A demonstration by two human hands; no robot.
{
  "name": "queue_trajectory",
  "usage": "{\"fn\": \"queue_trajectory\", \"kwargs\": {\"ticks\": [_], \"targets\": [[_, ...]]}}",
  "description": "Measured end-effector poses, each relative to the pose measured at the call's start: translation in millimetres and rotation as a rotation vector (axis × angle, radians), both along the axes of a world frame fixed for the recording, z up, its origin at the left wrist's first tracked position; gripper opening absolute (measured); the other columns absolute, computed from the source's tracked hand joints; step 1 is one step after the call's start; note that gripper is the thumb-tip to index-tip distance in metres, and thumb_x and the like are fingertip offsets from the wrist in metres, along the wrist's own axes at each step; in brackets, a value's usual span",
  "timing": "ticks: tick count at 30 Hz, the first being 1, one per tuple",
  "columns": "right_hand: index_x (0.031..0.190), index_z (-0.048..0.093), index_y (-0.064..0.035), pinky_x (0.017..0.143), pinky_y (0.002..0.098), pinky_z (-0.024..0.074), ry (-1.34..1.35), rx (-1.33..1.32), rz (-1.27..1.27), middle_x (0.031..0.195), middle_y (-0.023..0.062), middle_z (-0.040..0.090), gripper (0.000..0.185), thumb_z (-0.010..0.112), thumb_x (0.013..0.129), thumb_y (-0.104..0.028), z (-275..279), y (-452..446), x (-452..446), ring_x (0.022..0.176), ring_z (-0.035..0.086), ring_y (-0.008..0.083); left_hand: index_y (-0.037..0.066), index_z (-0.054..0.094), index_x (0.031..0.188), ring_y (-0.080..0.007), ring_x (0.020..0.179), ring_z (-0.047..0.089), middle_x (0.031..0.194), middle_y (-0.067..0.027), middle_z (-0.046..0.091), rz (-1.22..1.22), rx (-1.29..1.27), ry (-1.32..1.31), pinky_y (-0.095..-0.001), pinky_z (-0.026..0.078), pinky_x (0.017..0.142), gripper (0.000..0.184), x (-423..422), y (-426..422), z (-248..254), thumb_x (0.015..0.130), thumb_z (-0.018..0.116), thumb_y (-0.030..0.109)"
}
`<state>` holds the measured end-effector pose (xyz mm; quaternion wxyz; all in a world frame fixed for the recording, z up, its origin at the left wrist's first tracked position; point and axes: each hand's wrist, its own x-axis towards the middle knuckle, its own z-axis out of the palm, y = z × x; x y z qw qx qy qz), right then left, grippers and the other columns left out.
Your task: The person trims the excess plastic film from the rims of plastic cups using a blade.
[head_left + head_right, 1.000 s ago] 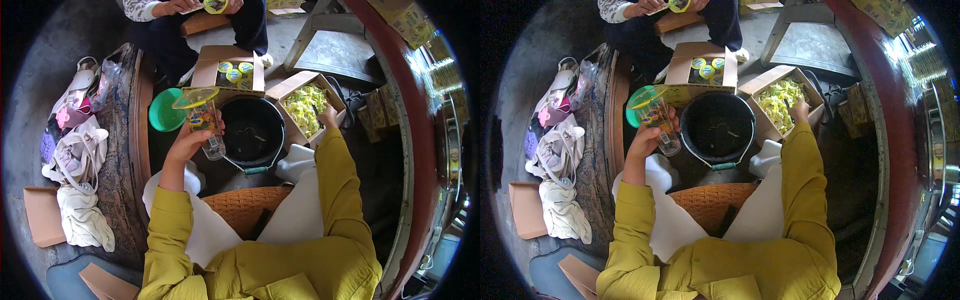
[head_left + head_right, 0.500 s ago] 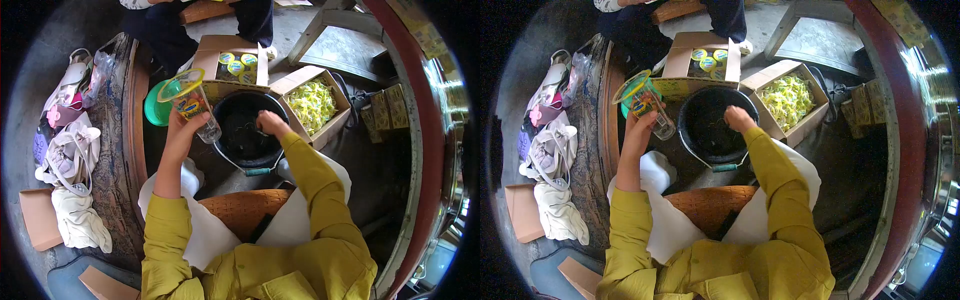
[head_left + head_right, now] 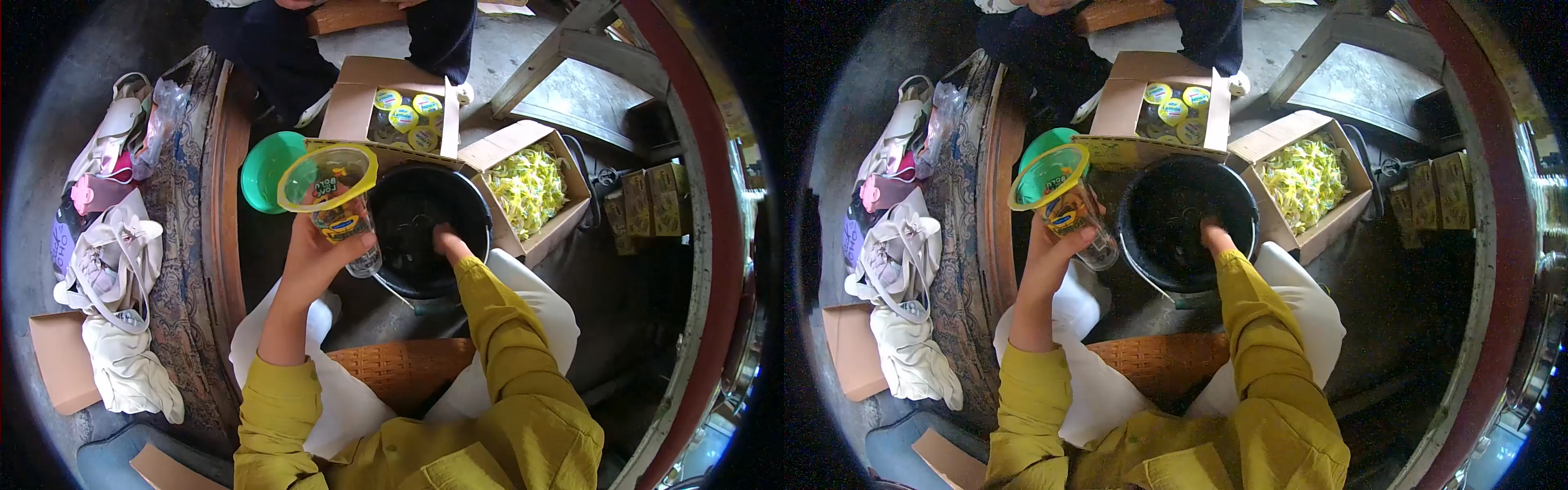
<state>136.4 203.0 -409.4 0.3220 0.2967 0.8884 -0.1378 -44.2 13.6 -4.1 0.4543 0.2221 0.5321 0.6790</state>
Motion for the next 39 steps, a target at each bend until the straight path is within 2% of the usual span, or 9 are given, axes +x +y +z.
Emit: {"fn": "queue_trajectory", "kwargs": {"ticks": [1,5,10,16,17,22,26,35,39], "targets": [[0.087,0.065,-0.0069,0.079,0.0358,0.0478,0.116,0.006,-0.063,0.097,0.0179,0.060,0.022,0.060,0.066,-0.010,70,-15,-13,0.094,0.058,0.0285,0.005,0.041,0.112,-0.0118,0.092,0.051,0.097,-0.0044,0.053,0.003,-0.001,0.005,-0.0259,0.042,0.081,0.054,-1,-1,3,0.066,0.068,-0.005],[0.097,0.062,-0.0055,0.076,0.0357,0.0485,-0.007,-0.070,0.161,0.098,0.0198,0.059,0.029,0.055,0.069,-0.009,89,-8,-22,0.092,0.058,0.0294,0.005,0.041,0.111,-0.0123,0.092,0.051,0.099,-0.0043,0.051,-0.022,-0.008,0.019,-0.0266,0.042,0.082,0.055,-1,-6,-1,0.065,0.068,-0.005],[0.116,0.049,-0.0065,0.072,0.0353,0.0485,0.401,-0.201,0.007,0.096,0.0213,0.059,0.042,0.044,0.074,-0.008,82,-29,-34,0.090,0.059,0.0306,0.006,0.040,0.111,-0.0137,0.093,0.052,0.104,-0.0040,0.048,-0.024,0.033,0.048,-0.0272,0.042,0.082,0.055,5,-6,3,0.065,0.068,-0.006],[0.086,0.065,-0.0016,0.079,0.0371,0.0468,0.215,0.090,0.442,0.098,0.0176,0.060,0.023,0.047,0.076,-0.012,50,-33,-42,0.087,0.060,0.0301,0.006,0.040,0.109,-0.0137,0.093,0.052,0.101,-0.0038,0.049,-0.035,-0.006,0.046,-0.0272,0.043,0.081,0.053,5,-3,5,0.065,0.068,-0.005],[0.085,0.065,-0.0016,0.076,0.0355,0.0482,0.257,0.064,0.402,0.096,0.0173,0.061,0.021,0.048,0.075,-0.009,-10,-20,-29,0.086,0.060,0.0295,0.006,0.040,0.110,-0.0138,0.093,0.052,0.101,-0.0038,0.050,-0.032,-0.006,0.060,-0.0273,0.043,0.082,0.053,5,-2,3,0.066,0.069,-0.005],[0.082,0.065,-0.0026,0.072,0.0333,0.0501,0.008,-0.020,0.513,0.092,0.0169,0.062,0.018,0.053,0.070,-0.004,3,4,-23,0.084,0.061,0.0278,0.004,0.040,0.110,-0.0150,0.095,0.053,0.100,-0.0045,0.051,-0.006,-0.021,0.008,-0.0279,0.043,0.083,0.053,8,0,2,0.066,0.069,-0.005],[0.084,0.063,-0.0046,0.062,0.0370,0.0499,0.213,0.206,0.293,0.090,0.0134,0.063,0.018,0.049,0.078,-0.015,-50,7,3,0.076,0.062,0.0262,0.003,0.038,0.112,-0.0157,0.097,0.053,0.102,-0.0055,0.050,-0.024,-0.047,-0.007,-0.0284,0.043,0.085,0.055,11,-1,3,0.067,0.069,-0.004],[0.088,0.065,-0.0090,0.064,0.0356,0.0483,-0.218,-0.345,0.186,0.089,0.0125,0.063,0.025,0.050,0.070,-0.019,44,30,-16,0.078,0.061,0.0259,0.003,0.036,0.114,-0.0154,0.097,0.053,0.103,-0.0050,0.050,-0.112,-0.023,0.111,-0.0280,0.042,0.086,0.059,6,0,-6,0.065,0.070,-0.002],[0.088,0.065,-0.0043,0.076,0.0357,0.0474,-0.176,-0.244,0.449,0.098,0.0142,0.061,0.028,0.051,0.071,-0.022,-58,23,-4,0.090,0.058,0.0289,0.003,0.036,0.114,-0.0152,0.097,0.053,0.102,-0.0043,0.049,-0.127,-0.012,0.097,-0.0284,0.042,0.086,0.060,7,1,-6,0.065,0.071,-0.001]]}}
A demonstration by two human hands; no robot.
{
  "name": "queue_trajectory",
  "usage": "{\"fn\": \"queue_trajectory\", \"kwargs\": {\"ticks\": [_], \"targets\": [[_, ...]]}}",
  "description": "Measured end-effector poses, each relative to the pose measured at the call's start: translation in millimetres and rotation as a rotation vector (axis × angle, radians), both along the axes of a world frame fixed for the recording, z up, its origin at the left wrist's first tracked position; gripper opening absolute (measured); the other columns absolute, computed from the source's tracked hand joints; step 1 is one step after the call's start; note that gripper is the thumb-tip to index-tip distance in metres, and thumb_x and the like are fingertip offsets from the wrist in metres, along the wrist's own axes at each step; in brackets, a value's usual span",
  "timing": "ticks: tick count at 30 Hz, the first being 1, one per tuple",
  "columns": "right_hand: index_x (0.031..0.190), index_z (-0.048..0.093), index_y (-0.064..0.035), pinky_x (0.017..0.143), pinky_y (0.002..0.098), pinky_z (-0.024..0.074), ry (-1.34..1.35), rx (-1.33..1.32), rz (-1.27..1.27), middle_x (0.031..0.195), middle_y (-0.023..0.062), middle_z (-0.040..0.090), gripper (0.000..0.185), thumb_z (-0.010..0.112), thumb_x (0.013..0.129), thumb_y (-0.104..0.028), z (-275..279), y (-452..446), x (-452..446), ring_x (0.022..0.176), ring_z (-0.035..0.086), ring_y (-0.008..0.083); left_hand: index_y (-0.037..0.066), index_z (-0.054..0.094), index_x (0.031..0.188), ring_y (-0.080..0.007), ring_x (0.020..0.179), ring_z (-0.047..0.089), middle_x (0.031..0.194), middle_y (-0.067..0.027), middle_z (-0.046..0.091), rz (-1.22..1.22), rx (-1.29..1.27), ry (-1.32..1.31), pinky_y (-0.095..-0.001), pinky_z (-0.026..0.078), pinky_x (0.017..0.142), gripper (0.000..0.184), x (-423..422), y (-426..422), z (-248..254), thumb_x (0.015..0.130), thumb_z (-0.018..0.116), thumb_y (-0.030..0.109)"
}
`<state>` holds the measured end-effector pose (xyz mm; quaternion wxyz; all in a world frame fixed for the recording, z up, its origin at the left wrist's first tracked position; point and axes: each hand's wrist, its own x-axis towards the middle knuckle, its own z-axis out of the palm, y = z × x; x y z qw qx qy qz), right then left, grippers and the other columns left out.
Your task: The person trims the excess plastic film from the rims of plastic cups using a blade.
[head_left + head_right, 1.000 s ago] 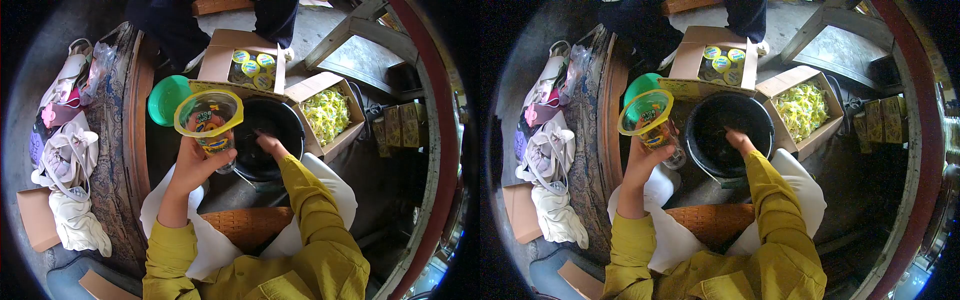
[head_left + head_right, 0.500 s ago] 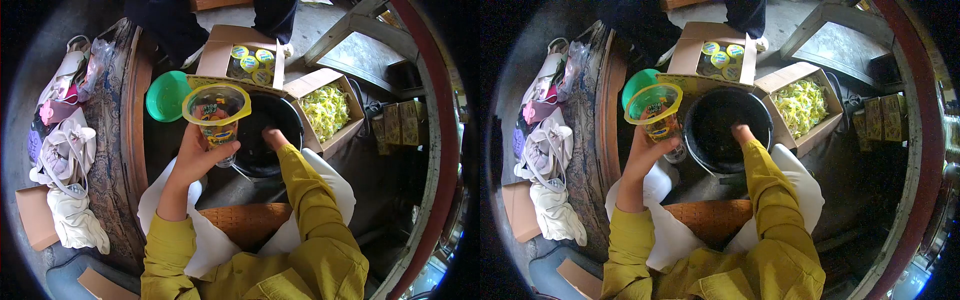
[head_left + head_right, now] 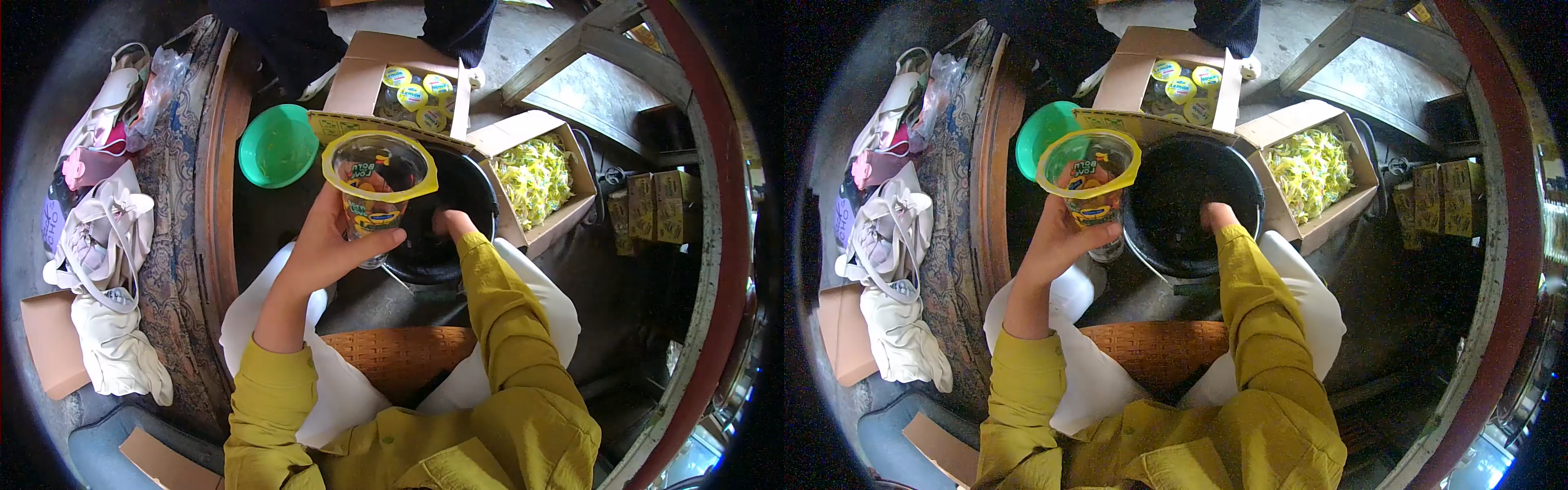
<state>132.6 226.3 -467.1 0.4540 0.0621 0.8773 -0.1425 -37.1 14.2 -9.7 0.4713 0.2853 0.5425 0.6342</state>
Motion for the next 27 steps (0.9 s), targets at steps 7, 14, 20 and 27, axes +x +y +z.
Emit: {"fn": "queue_trajectory", "kwargs": {"ticks": [7,14,20,27], "targets": [[0.100,0.060,-0.0057,0.085,0.0353,0.0422,0.148,0.255,-0.273,0.114,0.0144,0.053,0.035,0.053,0.072,-0.025,-30,-38,15,0.101,0.052,0.0276,0.003,0.038,0.113,-0.0146,0.097,0.052,0.103,-0.0048,0.049,0.028,-0.009,-0.023,-0.0280,0.041,0.086,0.060,2,0,0,0.064,0.072,-0.001],[0.101,0.060,-0.0041,0.086,0.0363,0.0417,0.185,0.215,-0.338,0.115,0.0164,0.051,0.034,0.053,0.074,-0.024,-19,-46,26,0.104,0.051,0.0293,0.002,0.038,0.114,-0.0141,0.101,0.049,0.105,-0.0051,0.049,0.004,-0.059,-0.029,-0.0278,0.039,0.088,0.061,1,2,-4,0.064,0.072,0.001],[0.102,0.059,-0.0027,0.087,0.0372,0.0414,0.377,0.203,-0.420,0.117,0.0181,0.050,0.034,0.053,0.075,-0.023,-85,-56,33,0.106,0.049,0.0307,0.001,0.038,0.114,-0.0133,0.100,0.048,0.105,-0.0049,0.049,-0.008,-0.068,-0.003,-0.0275,0.038,0.088,0.061,3,5,-5,0.064,0.072,0.001],[0.099,0.060,-0.0056,0.086,0.0349,0.0414,0.135,0.196,-0.431,0.108,0.0145,0.056,0.037,0.061,0.064,-0.019,123,-31,-39,0.102,0.052,0.0277,0.001,0.037,0.114,-0.0130,0.099,0.049,0.104,-0.0051,0.049,0.017,-0.045,0.012,-0.0274,0.038,0.089,0.062,2,2,-1,0.063,0.073,0.001]]}}
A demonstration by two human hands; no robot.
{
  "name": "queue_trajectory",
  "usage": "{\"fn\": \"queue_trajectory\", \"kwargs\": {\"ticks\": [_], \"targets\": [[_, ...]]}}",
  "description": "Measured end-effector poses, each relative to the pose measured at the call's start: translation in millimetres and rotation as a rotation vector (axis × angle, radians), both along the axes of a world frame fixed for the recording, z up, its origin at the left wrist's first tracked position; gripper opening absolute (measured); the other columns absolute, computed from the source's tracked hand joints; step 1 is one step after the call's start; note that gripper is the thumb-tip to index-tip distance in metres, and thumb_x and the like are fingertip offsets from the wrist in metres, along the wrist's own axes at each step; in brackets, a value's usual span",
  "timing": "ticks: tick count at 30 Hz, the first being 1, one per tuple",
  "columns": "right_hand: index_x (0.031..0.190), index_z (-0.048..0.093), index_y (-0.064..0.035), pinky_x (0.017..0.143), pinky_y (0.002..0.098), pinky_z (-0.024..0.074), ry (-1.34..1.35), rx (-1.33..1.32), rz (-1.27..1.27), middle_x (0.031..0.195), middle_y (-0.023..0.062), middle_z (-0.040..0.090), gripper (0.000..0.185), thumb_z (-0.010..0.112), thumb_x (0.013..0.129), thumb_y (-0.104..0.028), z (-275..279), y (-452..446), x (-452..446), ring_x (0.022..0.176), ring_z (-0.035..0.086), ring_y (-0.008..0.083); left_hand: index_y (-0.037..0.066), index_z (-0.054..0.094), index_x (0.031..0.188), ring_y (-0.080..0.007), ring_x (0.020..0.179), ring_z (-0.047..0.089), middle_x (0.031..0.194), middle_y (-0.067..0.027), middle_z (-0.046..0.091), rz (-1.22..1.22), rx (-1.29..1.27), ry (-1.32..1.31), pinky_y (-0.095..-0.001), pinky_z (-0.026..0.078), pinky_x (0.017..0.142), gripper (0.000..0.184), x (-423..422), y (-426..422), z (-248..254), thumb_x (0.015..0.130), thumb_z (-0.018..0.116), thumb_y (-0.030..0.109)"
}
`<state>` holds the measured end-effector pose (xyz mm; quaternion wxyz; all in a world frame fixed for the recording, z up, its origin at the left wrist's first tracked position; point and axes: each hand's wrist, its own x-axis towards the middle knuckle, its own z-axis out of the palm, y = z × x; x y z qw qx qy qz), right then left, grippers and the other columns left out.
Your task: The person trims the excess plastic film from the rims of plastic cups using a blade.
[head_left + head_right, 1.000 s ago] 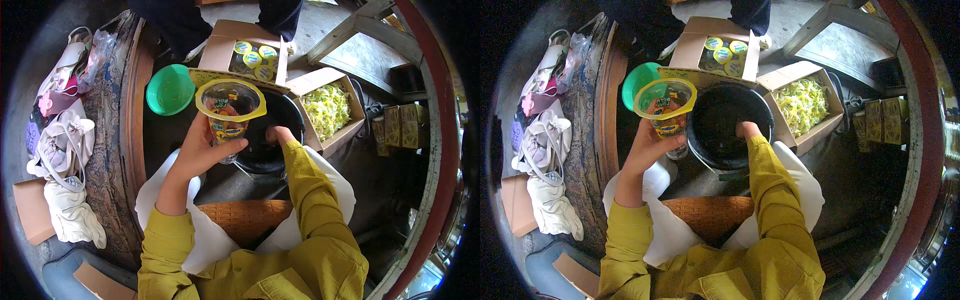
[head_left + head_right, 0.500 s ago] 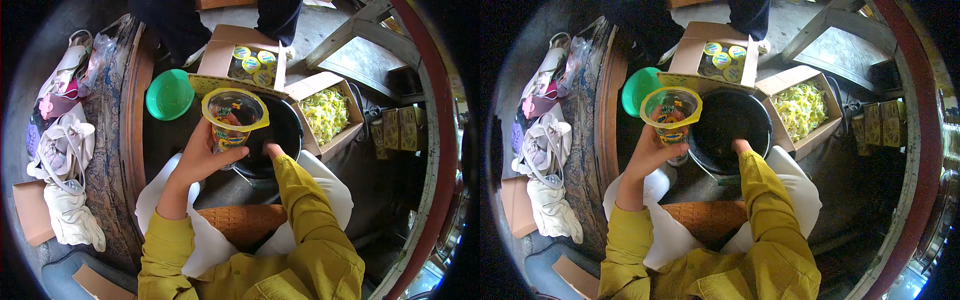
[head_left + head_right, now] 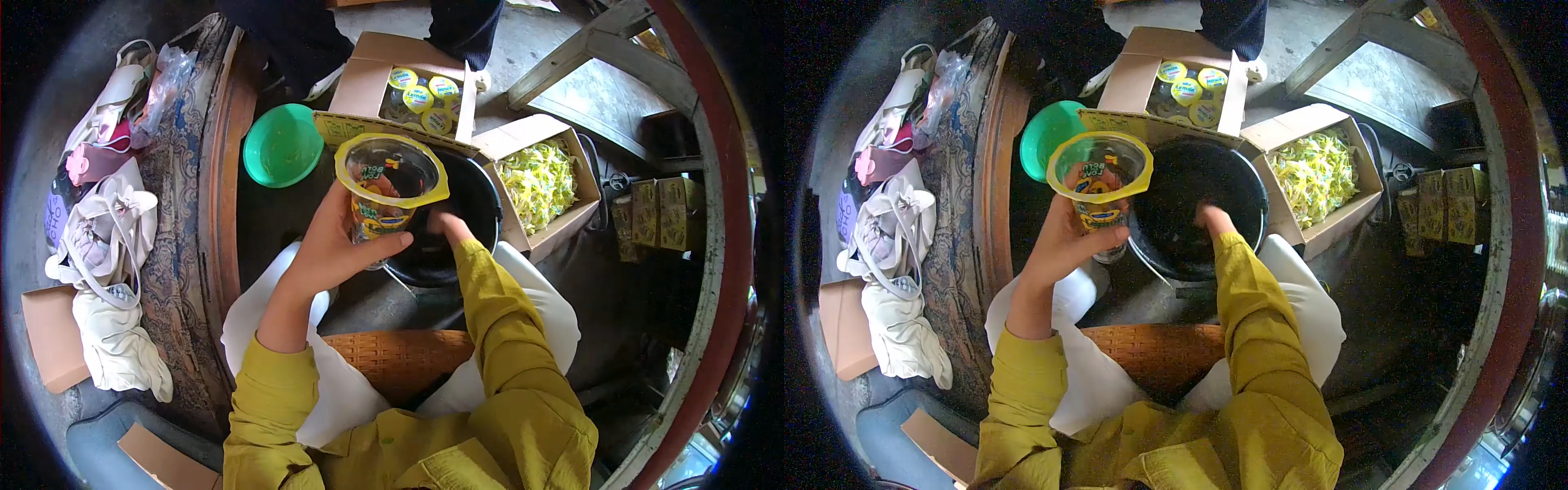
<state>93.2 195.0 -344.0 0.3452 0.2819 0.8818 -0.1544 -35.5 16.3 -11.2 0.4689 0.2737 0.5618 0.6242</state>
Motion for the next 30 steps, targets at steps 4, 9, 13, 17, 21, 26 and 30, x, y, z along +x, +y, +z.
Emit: {"fn": "queue_trajectory", "kwargs": {"ticks": [4,9,13,17,21,26,30], "targets": [[0.087,0.063,-0.0019,0.080,0.0393,0.0458,0.303,-0.035,0.003,0.100,0.0186,0.059,0.022,0.054,0.072,-0.016,0,6,4,0.093,0.057,0.0330,0.001,0.037,0.114,-0.0128,0.099,0.048,0.104,-0.0051,0.049,-0.003,0.014,0.032,-0.0272,0.038,0.089,0.062,0,-1,-3,0.063,0.073,0.002],[0.087,0.064,-0.0020,0.080,0.0420,0.0455,0.478,-0.015,-0.138,0.099,0.0175,0.060,0.021,0.047,0.077,-0.010,-22,-26,8,0.092,0.058,0.0332,0.001,0.037,0.115,-0.0126,0.100,0.047,0.104,-0.0049,0.049,0.000,-0.006,0.052,-0.0269,0.037,0.089,0.063,1,-1,3,0.064,0.073,0.002],[0.100,0.057,-0.0024,0.088,0.0399,0.0389,0.727,0.008,-0.414,0.110,0.0170,0.052,0.026,0.045,0.079,-0.014,-36,-42,12,0.101,0.050,0.0321,0.001,0.035,0.117,-0.0128,0.101,0.046,0.106,-0.0051,0.048,-0.015,0.004,0.049,-0.0273,0.036,0.090,0.065,0,-1,-2,0.064,0.073,0.003],[0.115,0.048,-0.0024,0.094,0.0372,0.0335,0.451,-0.099,-0.184,0.122,0.0192,0.043,0.038,0.044,0.081,-0.018,-33,-33,19,0.111,0.042,0.0324,0.001,0.033,0.119,-0.0134,0.102,0.046,0.108,-0.0058,0.047,-0.030,-0.006,0.081,-0.0278,0.036,0.090,0.068,0,-1,-5,0.064,0.073,0.002],[0.111,0.050,-0.0024,0.091,0.0379,0.0359,0.259,-0.107,0.030,0.118,0.0188,0.046,0.034,0.044,0.080,-0.017,-46,-32,29,0.108,0.045,0.0322,0.001,0.032,0.122,-0.0138,0.103,0.046,0.108,-0.0065,0.047,-0.035,-0.023,0.045,-0.0283,0.036,0.091,0.071,0,-2,-5,0.064,0.072,0.002],[0.106,0.054,-0.0024,0.088,0.0387,0.0389,0.181,-0.122,0.103,0.114,0.0183,0.049,0.031,0.045,0.080,-0.015,-51,-31,28,0.105,0.048,0.0320,0.000,0.032,0.122,-0.0142,0.104,0.046,0.109,-0.0068,0.047,-0.024,-0.029,0.058,-0.0283,0.036,0.092,0.071,1,-1,-6,0.064,0.073,0.003],[0.103,0.056,-0.0024,0.085,0.0394,0.0414,0.190,-0.113,0.104,0.110,0.0180,0.052,0.028,0.045,0.079,-0.013,-48,-25,9,0.102,0.051,0.0319,0.000,0.032,0.122,-0.0142,0.104,0.045,0.109,-0.0069,0.047,-0.007,-0.030,0.053,-0.0280,0.035,0.092,0.072,2,-2,-5,0.063,0.073,0.004]]}}
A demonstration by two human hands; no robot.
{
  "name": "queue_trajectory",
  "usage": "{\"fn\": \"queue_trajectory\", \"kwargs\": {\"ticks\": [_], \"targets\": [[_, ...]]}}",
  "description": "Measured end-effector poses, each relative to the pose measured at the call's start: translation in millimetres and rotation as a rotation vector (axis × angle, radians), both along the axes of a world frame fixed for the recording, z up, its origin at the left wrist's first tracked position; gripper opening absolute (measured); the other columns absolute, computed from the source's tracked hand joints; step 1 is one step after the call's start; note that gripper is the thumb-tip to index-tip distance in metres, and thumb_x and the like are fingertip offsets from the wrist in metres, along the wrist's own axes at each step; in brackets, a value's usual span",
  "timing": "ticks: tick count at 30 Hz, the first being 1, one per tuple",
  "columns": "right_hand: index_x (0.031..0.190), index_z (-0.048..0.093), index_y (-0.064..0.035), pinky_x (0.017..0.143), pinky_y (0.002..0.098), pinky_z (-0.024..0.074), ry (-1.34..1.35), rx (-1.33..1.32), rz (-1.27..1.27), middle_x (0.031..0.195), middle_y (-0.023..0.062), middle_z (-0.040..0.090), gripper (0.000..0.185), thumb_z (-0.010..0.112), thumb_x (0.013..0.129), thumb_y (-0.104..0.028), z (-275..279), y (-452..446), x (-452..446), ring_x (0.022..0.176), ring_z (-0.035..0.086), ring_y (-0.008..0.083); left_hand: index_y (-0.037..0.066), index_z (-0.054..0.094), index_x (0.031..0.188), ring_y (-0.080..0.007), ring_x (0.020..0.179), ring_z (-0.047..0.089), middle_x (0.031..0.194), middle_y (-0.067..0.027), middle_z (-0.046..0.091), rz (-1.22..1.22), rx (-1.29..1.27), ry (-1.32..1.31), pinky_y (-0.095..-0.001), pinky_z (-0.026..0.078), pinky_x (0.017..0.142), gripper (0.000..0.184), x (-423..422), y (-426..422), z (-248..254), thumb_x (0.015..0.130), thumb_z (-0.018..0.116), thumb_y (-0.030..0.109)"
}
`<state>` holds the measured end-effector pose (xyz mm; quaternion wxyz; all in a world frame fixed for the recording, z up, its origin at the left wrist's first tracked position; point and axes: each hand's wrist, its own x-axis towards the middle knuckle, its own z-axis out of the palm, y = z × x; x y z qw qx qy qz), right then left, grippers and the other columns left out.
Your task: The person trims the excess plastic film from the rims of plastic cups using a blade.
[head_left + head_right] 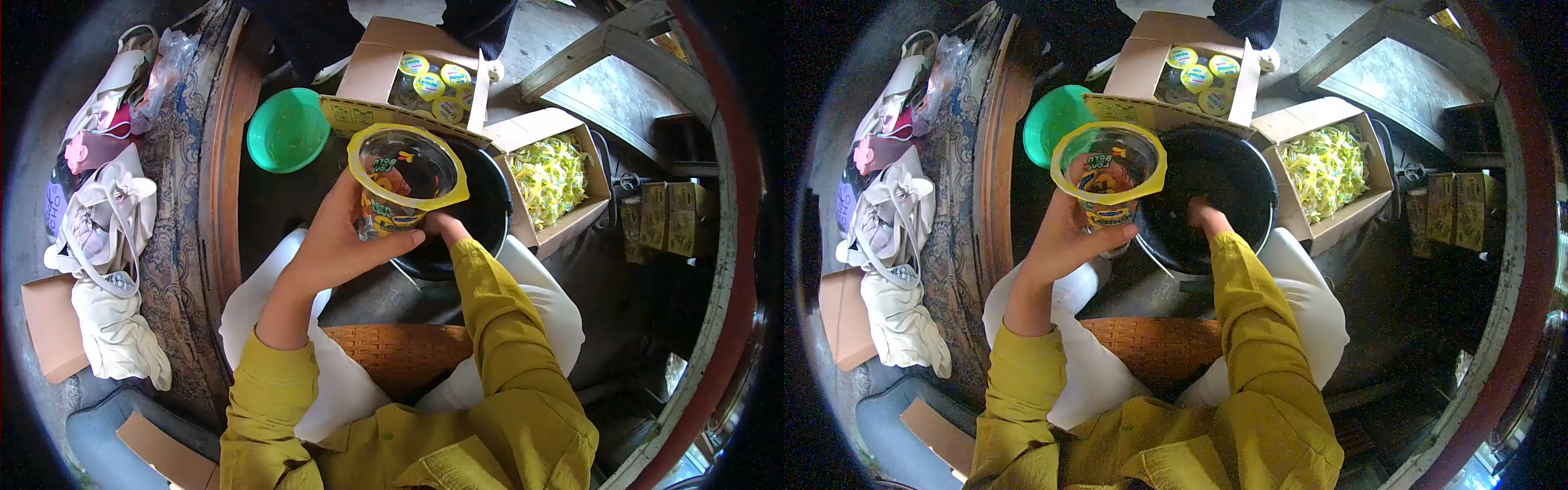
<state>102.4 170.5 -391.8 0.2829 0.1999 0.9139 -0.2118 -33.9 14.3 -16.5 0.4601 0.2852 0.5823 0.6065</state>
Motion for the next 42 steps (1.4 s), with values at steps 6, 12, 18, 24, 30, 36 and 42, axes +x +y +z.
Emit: {"fn": "queue_trajectory", "kwargs": {"ticks": [6,12,18,24,30,36,42], "targets": [[0.098,0.060,-0.0024,0.082,0.0404,0.0450,0.189,0.078,-0.163,0.104,0.0174,0.057,0.025,0.046,0.079,-0.010,-16,-4,-28,0.097,0.055,0.0316,0.000,0.033,0.121,-0.0135,0.103,0.046,0.108,-0.0067,0.047,-0.015,-0.010,0.043,-0.0278,0.036,0.091,0.071,-1,0,-2,0.063,0.074,0.005],[0.093,0.064,-0.0030,0.079,0.0417,0.0469,0.124,0.203,0.143,0.102,0.0153,0.060,0.024,0.046,0.078,-0.010,8,-14,-5,0.093,0.058,0.0305,0.002,0.035,0.119,-0.0130,0.101,0.047,0.106,-0.0061,0.048,0.010,0.001,0.042,-0.0275,0.038,0.089,0.068,1,0,2,0.063,0.073,0.005],[0.093,0.063,-0.0035,0.076,0.0403,0.0483,-0.045,0.136,0.268,0.098,0.0148,0.061,0.024,0.047,0.078,-0.010,-10,-6,-2,0.089,0.059,0.0305,0.002,0.036,0.118,-0.0128,0.100,0.047,0.105,-0.0053,0.048,-0.036,-0.017,0.026,-0.0272,0.037,0.088,0.066,-2,1,-2,0.063,0.073,0.005],[0.100,0.060,-0.0082,0.083,0.0358,0.0435,0.201,-0.136,-0.100,0.101,0.0141,0.060,0.032,0.056,0.070,-0.022,-9,2,8,0.093,0.056,0.0289,0.002,0.036,0.118,-0.0131,0.101,0.046,0.106,-0.0051,0.048,-0.059,-0.014,0.064,-0.0269,0.037,0.089,0.066,-4,2,-3,0.063,0.073,0.005],[0.078,0.067,-0.0118,0.064,0.0317,0.0496,-0.146,-0.124,0.182,0.077,0.0096,0.064,0.019,0.062,0.059,-0.013,107,29,-19,0.071,0.062,0.0238,0.002,0.037,0.117,-0.0138,0.101,0.047,0.106,-0.0060,0.049,0.014,0.062,0.089,-0.0267,0.038,0.087,0.064,-9,1,3,0.064,0.073,0.004],[0.075,0.066,-0.0068,0.060,0.0292,0.0487,0.147,-0.171,0.134,0.069,0.0097,0.063,0.014,0.060,0.062,-0.006,210,76,-11,0.064,0.062,0.0190,0.002,0.036,0.117,-0.0153,0.101,0.050,0.109,-0.0076,0.050,0.080,0.150,0.079,-0.0286,0.041,0.087,0.061,-12,-3,10,0.067,0.070,0.000],[0.077,0.064,-0.0017,0.059,0.0289,0.0473,0.584,-0.259,-0.194,0.070,0.0112,0.062,0.010,0.062,0.067,-0.002,310,94,35,0.063,0.060,0.0169,0.003,0.036,0.118,-0.0162,0.100,0.052,0.107,-0.0079,0.052,0.103,0.157,0.157,-0.0291,0.041,0.087,0.060,-21,-6,3,0.068,0.069,0.000]]}}
